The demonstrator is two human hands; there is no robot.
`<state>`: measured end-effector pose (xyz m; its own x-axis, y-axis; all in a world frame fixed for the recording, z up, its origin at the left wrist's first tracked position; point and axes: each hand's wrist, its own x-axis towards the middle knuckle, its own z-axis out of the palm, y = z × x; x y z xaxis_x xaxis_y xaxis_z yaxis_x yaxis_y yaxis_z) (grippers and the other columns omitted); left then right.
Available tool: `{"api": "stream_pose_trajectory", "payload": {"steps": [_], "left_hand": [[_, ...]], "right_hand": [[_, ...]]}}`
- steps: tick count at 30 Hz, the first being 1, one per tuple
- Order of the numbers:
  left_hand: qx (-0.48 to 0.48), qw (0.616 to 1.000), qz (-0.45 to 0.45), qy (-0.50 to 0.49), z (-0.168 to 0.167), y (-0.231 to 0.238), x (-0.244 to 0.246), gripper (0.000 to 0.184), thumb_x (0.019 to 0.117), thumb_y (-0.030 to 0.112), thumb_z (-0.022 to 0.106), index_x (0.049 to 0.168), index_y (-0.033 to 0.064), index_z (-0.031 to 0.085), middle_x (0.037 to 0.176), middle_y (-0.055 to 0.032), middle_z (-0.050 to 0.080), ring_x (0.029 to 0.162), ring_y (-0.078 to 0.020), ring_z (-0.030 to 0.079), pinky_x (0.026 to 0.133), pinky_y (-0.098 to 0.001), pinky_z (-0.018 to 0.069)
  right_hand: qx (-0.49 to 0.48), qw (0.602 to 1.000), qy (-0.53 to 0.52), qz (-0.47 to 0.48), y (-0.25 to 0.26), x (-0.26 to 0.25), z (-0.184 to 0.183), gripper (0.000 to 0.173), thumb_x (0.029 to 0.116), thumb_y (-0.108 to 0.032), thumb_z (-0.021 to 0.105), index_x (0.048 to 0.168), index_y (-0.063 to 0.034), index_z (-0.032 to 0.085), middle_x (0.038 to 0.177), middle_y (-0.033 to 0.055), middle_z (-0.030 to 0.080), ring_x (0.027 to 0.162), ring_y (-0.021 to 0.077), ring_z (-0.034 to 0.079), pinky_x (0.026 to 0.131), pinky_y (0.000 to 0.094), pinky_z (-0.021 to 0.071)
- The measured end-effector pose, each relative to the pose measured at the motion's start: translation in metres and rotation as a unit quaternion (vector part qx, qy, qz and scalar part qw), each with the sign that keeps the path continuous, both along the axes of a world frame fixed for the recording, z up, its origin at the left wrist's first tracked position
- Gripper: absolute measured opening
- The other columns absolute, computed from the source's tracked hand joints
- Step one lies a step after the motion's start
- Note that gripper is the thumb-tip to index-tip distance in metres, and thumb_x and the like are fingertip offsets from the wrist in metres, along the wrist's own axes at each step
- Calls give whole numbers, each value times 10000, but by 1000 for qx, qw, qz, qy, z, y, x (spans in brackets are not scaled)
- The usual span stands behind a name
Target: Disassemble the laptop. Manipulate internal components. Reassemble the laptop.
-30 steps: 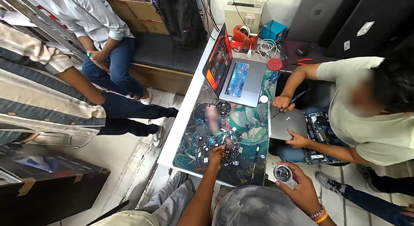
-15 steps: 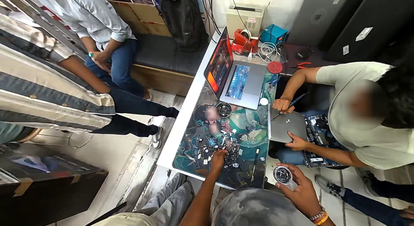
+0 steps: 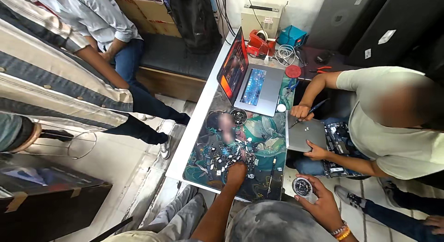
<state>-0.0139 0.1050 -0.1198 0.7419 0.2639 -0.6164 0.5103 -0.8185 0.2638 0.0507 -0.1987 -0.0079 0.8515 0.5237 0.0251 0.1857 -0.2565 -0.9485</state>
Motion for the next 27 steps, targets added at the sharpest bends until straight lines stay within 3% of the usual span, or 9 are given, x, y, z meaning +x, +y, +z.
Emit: {"api": "stream_pose_trajectory", "payload": {"steps": [4, 10, 19, 24, 27], "left_hand": [[34, 999, -24, -3, -1, -9, 0, 292, 1042, 105, 461, 1183, 13, 700, 1263, -181, 677, 1222, -359, 635, 1009, -536, 529], [-3, 1000, -12, 3, -10, -3, 0, 376, 1084, 225, 406, 1281, 29, 660, 1344, -172, 646, 1300, -341, 592, 1083, -509, 483], [-92, 992, 89, -18, -9, 10, -10, 335, 1080, 235, 462, 1239, 22, 666, 1300, -192, 657, 1254, -334, 619, 1092, -513, 473], [-156, 972, 158, -75, -15, 17, -20, 298, 1065, 207, 500, 1182, -8, 669, 1197, -213, 679, 1164, -341, 653, 1053, -521, 493], [-210, 946, 224, -106, -21, 21, -24, 280, 1058, 205, 535, 1154, -22, 669, 1031, -208, 693, 988, -329, 675, 944, -521, 526]], "right_hand": [[7, 1000, 0, -3, 1, -1, -1, 602, 741, -200, 837, 1288, -38, 644, 1232, 57, 713, 1075, 154, 711, 921, 322, 617], [7, 1000, 0, -7, 1, -4, -3, 599, 741, -191, 830, 1284, -21, 643, 1235, 66, 712, 1079, 155, 711, 918, 319, 617], [0, 1000, 5, -11, -4, -7, -5, 600, 741, -194, 830, 1288, -33, 645, 1234, 59, 712, 1079, 153, 710, 922, 322, 616], [0, 1000, 8, -10, -2, -6, -5, 600, 739, -192, 835, 1288, -40, 647, 1234, 55, 712, 1081, 152, 709, 925, 317, 615], [0, 1000, 8, -5, -1, -5, -6, 604, 737, -189, 832, 1291, -41, 645, 1244, 56, 710, 1086, 154, 709, 924, 321, 617]]}}
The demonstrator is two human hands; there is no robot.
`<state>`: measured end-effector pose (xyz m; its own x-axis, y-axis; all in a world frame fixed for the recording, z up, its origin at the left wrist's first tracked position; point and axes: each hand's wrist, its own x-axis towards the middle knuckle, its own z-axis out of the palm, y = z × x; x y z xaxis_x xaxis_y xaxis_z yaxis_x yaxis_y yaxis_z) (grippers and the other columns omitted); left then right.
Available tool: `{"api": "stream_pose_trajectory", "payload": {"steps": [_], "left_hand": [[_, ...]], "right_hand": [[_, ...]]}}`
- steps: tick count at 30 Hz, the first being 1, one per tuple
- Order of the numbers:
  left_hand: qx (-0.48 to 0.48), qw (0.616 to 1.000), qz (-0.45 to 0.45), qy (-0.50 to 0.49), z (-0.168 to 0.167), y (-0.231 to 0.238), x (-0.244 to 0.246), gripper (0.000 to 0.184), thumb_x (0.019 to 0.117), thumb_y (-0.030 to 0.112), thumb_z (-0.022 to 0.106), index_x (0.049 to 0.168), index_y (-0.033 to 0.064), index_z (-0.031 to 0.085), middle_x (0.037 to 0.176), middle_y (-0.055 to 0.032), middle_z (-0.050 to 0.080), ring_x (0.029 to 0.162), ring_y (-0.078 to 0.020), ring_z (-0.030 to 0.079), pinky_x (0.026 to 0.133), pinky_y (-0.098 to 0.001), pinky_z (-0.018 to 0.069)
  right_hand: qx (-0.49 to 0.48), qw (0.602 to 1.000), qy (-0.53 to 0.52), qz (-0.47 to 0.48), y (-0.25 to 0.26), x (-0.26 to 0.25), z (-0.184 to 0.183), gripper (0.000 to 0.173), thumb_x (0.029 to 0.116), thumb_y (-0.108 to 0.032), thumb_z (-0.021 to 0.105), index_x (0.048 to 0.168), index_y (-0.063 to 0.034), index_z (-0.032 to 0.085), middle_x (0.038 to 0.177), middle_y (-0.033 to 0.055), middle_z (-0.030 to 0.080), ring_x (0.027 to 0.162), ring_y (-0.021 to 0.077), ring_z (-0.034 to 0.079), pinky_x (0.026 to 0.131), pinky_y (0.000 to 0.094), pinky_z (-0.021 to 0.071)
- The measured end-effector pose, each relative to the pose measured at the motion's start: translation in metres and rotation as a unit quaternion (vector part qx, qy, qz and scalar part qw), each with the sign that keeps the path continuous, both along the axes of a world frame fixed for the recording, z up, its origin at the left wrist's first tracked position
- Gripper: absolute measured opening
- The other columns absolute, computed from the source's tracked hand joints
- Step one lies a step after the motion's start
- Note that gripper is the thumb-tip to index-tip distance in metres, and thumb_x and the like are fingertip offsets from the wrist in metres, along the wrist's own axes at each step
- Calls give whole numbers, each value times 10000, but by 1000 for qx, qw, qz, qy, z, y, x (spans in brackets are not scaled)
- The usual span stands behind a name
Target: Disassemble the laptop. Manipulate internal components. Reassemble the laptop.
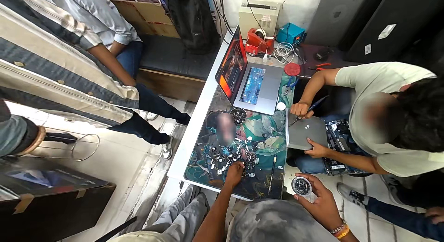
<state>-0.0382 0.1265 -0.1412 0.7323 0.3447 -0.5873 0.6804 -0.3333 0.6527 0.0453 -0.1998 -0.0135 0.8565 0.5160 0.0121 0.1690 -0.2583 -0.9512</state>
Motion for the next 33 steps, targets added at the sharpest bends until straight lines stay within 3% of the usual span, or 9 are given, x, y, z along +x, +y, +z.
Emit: {"api": "stream_pose_trajectory", "payload": {"steps": [3, 9, 14, 17, 23, 26, 29, 31, 33], "left_hand": [[-71, 993, 90, -27, -9, 5, -3, 238, 1041, 195, 574, 1115, -8, 675, 933, -164, 670, 872, -273, 644, 846, -486, 532], [-140, 974, 170, -59, -2, 4, -4, 223, 1054, 167, 539, 1065, -20, 661, 956, -143, 639, 843, -210, 588, 762, -410, 496], [-116, 985, 121, -45, -7, 8, -4, 208, 1026, 180, 591, 1066, -10, 664, 943, -153, 647, 880, -251, 616, 833, -468, 516], [-120, 987, 97, -54, -11, 9, -5, 170, 984, 181, 652, 1021, 20, 692, 890, -117, 653, 833, -222, 615, 810, -448, 519], [-152, 977, 134, -66, -5, 7, -6, 105, 925, 128, 726, 964, 31, 735, 899, -85, 704, 839, -166, 645, 818, -392, 535], [-166, 969, 173, -65, -4, 7, -5, 155, 976, 163, 662, 983, 21, 725, 914, -96, 691, 847, -173, 637, 814, -397, 528], [-268, 908, 307, -96, -6, 2, -4, 185, 1061, 150, 477, 947, 59, 590, 694, 19, 485, 571, -77, 452, 559, -242, 419], [-375, 828, 397, -130, 1, 0, -5, 245, 1072, 120, 377, 864, 109, 506, 618, 37, 457, 506, -78, 428, 502, -226, 398], [-455, 762, 423, -182, 7, 1, -10, 335, 1052, 130, 277, 784, 138, 477, 606, 27, 482, 510, -95, 456, 503, -239, 409]], "right_hand": [[-1, 1000, -1, 0, 0, 2, 1, 598, 739, -190, 833, 1288, -43, 648, 1239, 53, 710, 1081, 152, 709, 922, 319, 618], [-10, 1000, 2, 0, -1, 3, 2, 605, 738, -196, 825, 1287, -22, 637, 1239, 62, 708, 1081, 143, 706, 918, 308, 613], [0, 1000, 6, 5, 1, 3, 1, 609, 730, -197, 834, 1278, -18, 636, 1248, 72, 706, 1087, 153, 703, 922, 309, 609], [4, 1000, 3, 3, 2, 4, 3, 603, 726, -195, 832, 1269, -18, 638, 1240, 74, 708, 1078, 146, 705, 914, 299, 608], [14, 1000, 5, 12, 3, 6, 2, 614, 726, -188, 837, 1283, -24, 634, 1256, 74, 702, 1095, 156, 701, 919, 298, 609], [23, 1000, 1, 18, 4, 7, 0, 611, 729, -185, 837, 1277, -7, 631, 1251, 91, 701, 1094, 169, 701, 914, 309, 614], [22, 1000, -2, 21, 4, 8, 1, 609, 726, -171, 832, 1270, 5, 624, 1254, 97, 697, 1094, 169, 698, 911, 305, 610], [19, 1000, 3, 22, 3, 9, 4, 611, 723, -151, 831, 1269, 17, 617, 1253, 103, 696, 1102, 170, 694, 918, 307, 606], [24, 999, 11, 27, 2, 9, 5, 618, 720, -119, 829, 1276, 29, 606, 1258, 112, 690, 1114, 172, 689, 931, 314, 602]]}}
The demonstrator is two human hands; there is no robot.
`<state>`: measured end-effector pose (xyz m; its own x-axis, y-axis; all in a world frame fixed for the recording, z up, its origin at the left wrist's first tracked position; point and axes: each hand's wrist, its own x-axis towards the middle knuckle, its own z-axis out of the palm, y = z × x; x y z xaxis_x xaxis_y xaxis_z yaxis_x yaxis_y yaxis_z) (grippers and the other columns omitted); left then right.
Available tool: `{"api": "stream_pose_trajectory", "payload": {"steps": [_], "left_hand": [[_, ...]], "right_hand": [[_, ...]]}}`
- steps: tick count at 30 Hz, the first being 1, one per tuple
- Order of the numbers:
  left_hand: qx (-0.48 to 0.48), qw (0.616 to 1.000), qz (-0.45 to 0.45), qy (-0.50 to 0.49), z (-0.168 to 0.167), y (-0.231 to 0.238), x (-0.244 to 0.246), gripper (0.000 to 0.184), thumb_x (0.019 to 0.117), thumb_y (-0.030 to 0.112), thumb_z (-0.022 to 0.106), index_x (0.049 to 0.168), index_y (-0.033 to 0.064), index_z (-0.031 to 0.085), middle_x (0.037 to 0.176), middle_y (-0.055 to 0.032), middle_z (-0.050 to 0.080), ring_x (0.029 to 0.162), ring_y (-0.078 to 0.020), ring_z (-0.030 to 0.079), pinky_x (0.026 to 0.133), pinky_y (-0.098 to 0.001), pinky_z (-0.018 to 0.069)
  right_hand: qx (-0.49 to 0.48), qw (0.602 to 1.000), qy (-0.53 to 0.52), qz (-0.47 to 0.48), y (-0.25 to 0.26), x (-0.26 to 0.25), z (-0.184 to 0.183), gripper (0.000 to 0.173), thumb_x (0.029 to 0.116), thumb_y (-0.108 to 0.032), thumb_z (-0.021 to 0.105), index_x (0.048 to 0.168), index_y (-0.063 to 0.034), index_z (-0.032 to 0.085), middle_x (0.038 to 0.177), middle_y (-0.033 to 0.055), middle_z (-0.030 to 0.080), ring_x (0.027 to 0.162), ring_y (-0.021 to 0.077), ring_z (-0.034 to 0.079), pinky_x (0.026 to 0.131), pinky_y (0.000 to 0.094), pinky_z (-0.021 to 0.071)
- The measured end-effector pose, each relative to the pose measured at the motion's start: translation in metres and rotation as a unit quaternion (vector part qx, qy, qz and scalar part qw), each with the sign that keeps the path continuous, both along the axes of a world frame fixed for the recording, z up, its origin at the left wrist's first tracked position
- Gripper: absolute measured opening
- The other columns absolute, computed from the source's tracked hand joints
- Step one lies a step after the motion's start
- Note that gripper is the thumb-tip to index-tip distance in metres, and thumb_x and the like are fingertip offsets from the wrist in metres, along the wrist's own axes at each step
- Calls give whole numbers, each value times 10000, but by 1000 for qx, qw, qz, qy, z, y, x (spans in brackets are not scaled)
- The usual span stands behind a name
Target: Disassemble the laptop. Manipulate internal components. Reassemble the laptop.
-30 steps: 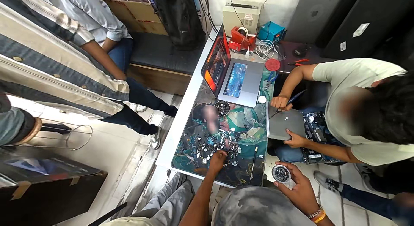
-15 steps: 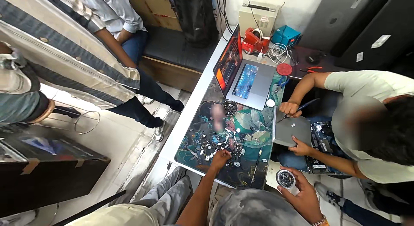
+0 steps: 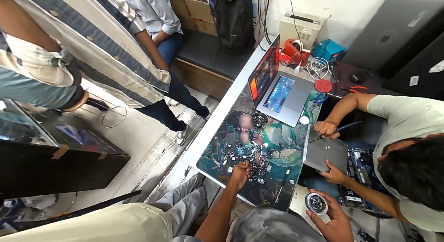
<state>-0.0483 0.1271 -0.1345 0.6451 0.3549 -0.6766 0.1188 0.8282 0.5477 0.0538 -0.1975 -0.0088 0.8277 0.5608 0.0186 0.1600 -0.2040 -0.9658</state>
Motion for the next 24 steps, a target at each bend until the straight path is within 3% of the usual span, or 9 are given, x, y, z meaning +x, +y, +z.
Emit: {"api": "stream_pose_trajectory", "payload": {"steps": [3, 6, 9, 12, 14, 16, 20, 22, 24], "left_hand": [[-46, 995, 37, -84, 2, 1, -8, 372, 1003, 172, 271, 699, 155, 485, 593, 25, 496, 515, -108, 475, 499, -252, 405], [-49, 994, 36, -90, 3, 3, -14, 361, 984, 169, 264, 708, 153, 496, 585, 30, 498, 494, -91, 470, 473, -232, 391], [-29, 999, 27, -16, 4, 3, -16, 429, 1076, 212, 233, 727, 140, 472, 533, 51, 424, 429, -59, 381, 424, -197, 328], [95, 990, -48, 98, 1, -2, -18, 351, 1086, 208, 421, 784, 90, 555, 511, 71, 364, 404, -37, 310, 410, -190, 279], [225, 954, -126, 152, -3, -8, -23, 242, 1015, 204, 581, 854, 52, 680, 628, 33, 499, 505, -60, 407, 496, -246, 362], [290, 928, -162, 166, -8, -11, -27, 219, 981, 204, 642, 878, 27, 717, 792, -36, 648, 719, -121, 580, 710, -348, 496], [316, 919, -158, 174, -15, -17, -29, 203, 978, 188, 657, 925, 7, 731, 893, -95, 699, 850, -176, 645, 825, -403, 526], [387, 865, -258, 187, -14, -18, -27, 220, 950, 227, 673, 1011, 33, 758, 971, -111, 733, 915, -208, 688, 895, -436, 554], [450, 776, -398, 194, -9, -20, -21, 284, 969, 291, 625, 1106, 84, 764, 1086, -118, 742, 1026, -259, 696, 973, -502, 534]], "right_hand": [[-5, 1000, 0, 10, 0, 1, 0, 624, 722, -105, 831, 1282, 36, 596, 1259, 119, 685, 1117, 171, 685, 935, 319, 599], [-8, 1000, -8, 22, 1, 2, -1, 632, 725, -106, 825, 1285, 55, 581, 1264, 129, 679, 1145, 175, 672, 956, 325, 589], [-6, 1000, -10, 23, 2, 4, -1, 641, 717, -94, 829, 1285, 60, 577, 1266, 131, 677, 1140, 178, 676, 950, 322, 593], [-9, 1000, -8, 26, 2, 6, 0, 643, 713, -81, 828, 1285, 71, 576, 1267, 142, 675, 1143, 184, 674, 956, 329, 591], [-7, 1000, -4, 27, 1, 6, 1, 648, 710, -74, 825, 1291, 69, 574, 1271, 140, 674, 1143, 180, 674, 953, 325, 594], [-7, 1000, -2, 29, 1, 6, 2, 654, 710, -72, 825, 1294, 74, 570, 1272, 143, 671, 1142, 175, 674, 954, 320, 591], [-6, 1000, -5, 24, -1, 6, 2, 644, 711, -70, 827, 1289, 69, 578, 1264, 134, 676, 1130, 175, 678, 948, 318, 595], [-4, 1000, -4, 24, -2, 7, 2, 642, 717, -65, 823, 1296, 64, 578, 1265, 130, 677, 1126, 179, 680, 944, 325, 597], [-5, 1000, -5, 24, -1, 6, 2, 644, 715, -73, 827, 1296, 59, 581, 1260, 128, 681, 1120, 179, 683, 941, 328, 599]]}}
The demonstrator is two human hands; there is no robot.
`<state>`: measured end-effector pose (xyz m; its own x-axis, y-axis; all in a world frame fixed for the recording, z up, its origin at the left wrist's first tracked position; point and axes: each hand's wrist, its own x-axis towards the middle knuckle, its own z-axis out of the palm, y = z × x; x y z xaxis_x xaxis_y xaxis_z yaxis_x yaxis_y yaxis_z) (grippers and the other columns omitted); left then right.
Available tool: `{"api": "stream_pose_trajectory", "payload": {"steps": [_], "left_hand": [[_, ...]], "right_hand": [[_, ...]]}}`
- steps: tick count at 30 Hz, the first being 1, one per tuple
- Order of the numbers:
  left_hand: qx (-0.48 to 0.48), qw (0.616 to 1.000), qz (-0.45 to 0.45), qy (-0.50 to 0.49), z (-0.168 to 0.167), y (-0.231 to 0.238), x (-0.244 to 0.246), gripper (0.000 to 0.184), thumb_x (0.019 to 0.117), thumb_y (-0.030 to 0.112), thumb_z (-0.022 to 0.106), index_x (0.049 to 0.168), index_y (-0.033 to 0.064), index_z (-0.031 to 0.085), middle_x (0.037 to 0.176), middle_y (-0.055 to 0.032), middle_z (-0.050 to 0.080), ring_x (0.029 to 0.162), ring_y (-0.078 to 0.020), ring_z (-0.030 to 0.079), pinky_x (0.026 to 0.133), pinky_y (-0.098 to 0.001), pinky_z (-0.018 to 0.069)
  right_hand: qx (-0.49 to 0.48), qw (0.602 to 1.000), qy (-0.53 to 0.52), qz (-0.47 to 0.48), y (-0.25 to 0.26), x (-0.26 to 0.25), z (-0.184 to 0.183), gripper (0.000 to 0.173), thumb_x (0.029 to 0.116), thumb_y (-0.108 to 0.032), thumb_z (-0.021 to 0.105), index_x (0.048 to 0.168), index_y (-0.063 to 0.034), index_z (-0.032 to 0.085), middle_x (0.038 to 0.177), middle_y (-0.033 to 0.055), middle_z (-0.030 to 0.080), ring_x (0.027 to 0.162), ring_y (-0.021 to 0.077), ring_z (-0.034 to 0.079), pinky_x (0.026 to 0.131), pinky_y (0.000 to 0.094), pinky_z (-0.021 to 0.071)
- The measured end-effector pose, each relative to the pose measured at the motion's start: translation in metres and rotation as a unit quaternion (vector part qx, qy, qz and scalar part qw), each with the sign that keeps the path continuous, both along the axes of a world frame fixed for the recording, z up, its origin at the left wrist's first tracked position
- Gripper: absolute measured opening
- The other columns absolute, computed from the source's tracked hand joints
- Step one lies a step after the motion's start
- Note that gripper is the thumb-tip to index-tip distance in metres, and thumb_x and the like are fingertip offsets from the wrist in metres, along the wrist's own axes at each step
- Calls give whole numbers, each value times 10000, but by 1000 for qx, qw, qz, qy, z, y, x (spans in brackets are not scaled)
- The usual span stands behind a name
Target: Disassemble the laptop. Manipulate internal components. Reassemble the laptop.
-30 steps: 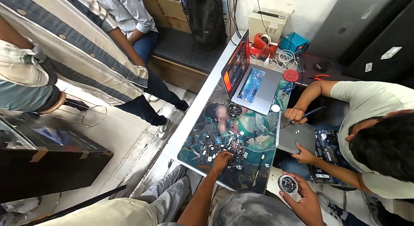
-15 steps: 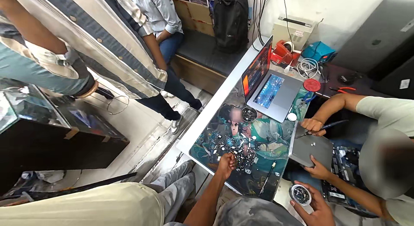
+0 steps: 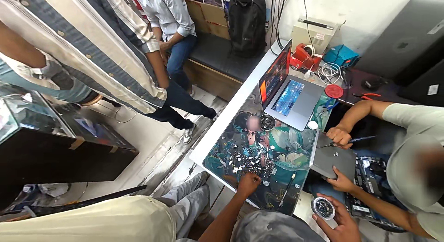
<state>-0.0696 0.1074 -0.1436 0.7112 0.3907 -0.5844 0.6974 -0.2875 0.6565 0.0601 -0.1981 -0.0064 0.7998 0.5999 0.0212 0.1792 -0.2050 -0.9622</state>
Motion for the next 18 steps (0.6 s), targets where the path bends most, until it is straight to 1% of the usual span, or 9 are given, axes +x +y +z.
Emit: {"api": "stream_pose_trajectory", "payload": {"steps": [1, 2, 4, 7, 10, 13, 15, 18], "left_hand": [[26, 997, -61, 29, 2, -2, 3, 304, 989, 313, 589, 1147, 121, 764, 1162, -103, 740, 1116, -268, 688, 1022, -522, 517], [45, 993, -100, 53, 3, -4, 5, 318, 1009, 318, 554, 1182, 145, 757, 1221, -95, 730, 1186, -280, 670, 1052, -541, 499], [70, 987, -123, 81, 2, -5, 5, 330, 1029, 306, 513, 1214, 168, 749, 1265, -92, 716, 1233, -295, 648, 1061, -557, 490], [86, 986, -105, 96, 4, -2, 3, 342, 1041, 295, 481, 1227, 180, 743, 1258, -95, 719, 1221, -294, 655, 1045, -551, 500], [95, 988, -71, 96, 8, 1, 1, 335, 1037, 276, 487, 1227, 173, 742, 1226, -96, 730, 1194, -285, 671, 1030, -540, 514], [98, 989, -55, 98, 10, 3, 3, 320, 1028, 269, 507, 1216, 148, 736, 1201, -113, 732, 1174, -297, 677, 1016, -549, 520], [97, 988, -65, 101, 10, 0, 6, 315, 1022, 279, 520, 1203, 146, 741, 1202, -113, 732, 1174, -300, 676, 1016, -551, 519], [94, 984, -102, 113, 8, -7, 12, 331, 1026, 305, 516, 1215, 142, 734, 1244, -119, 717, 1211, -312, 657, 1036, -559, 505]], "right_hand": [[1, 1000, -1, -1, 1, -1, 0, 639, 714, -77, 828, 1289, 60, 586, 1253, 130, 684, 1117, 179, 684, 941, 326, 598], [1, 1000, -3, -2, 2, -1, 0, 632, 713, -78, 825, 1283, 60, 589, 1249, 129, 686, 1118, 179, 684, 944, 322, 597], [-1, 1000, -3, -5, 3, -2, 1, 628, 718, -87, 824, 1284, 56, 591, 1250, 126, 687, 1118, 178, 684, 944, 321, 597], [3, 1000, -1, -16, 1, -3, 1, 623, 723, -97, 825, 1284, 49, 595, 1255, 126, 685, 1115, 188, 687, 937, 326, 602], [0, 1000, -2, -23, -1, -5, -2, 623, 722, -112, 827, 1281, 40, 599, 1255, 121, 688, 1111, 176, 689, 927, 317, 604], [-9, 1000, 2, -23, -2, -6, -2, 625, 722, -129, 832, 1277, 40, 599, 1257, 118, 688, 1116, 161, 686, 933, 313, 600], [-7, 1000, 2, -24, 0, -7, -2, 623, 715, -126, 833, 1269, 43, 602, 1250, 119, 691, 1112, 160, 688, 932, 310, 601], [4, 1000, 0, -29, 2, -8, -1, 622, 713, -115, 835, 1268, 43, 603, 1249, 118, 692, 1111, 164, 690, 936, 309, 601]]}}
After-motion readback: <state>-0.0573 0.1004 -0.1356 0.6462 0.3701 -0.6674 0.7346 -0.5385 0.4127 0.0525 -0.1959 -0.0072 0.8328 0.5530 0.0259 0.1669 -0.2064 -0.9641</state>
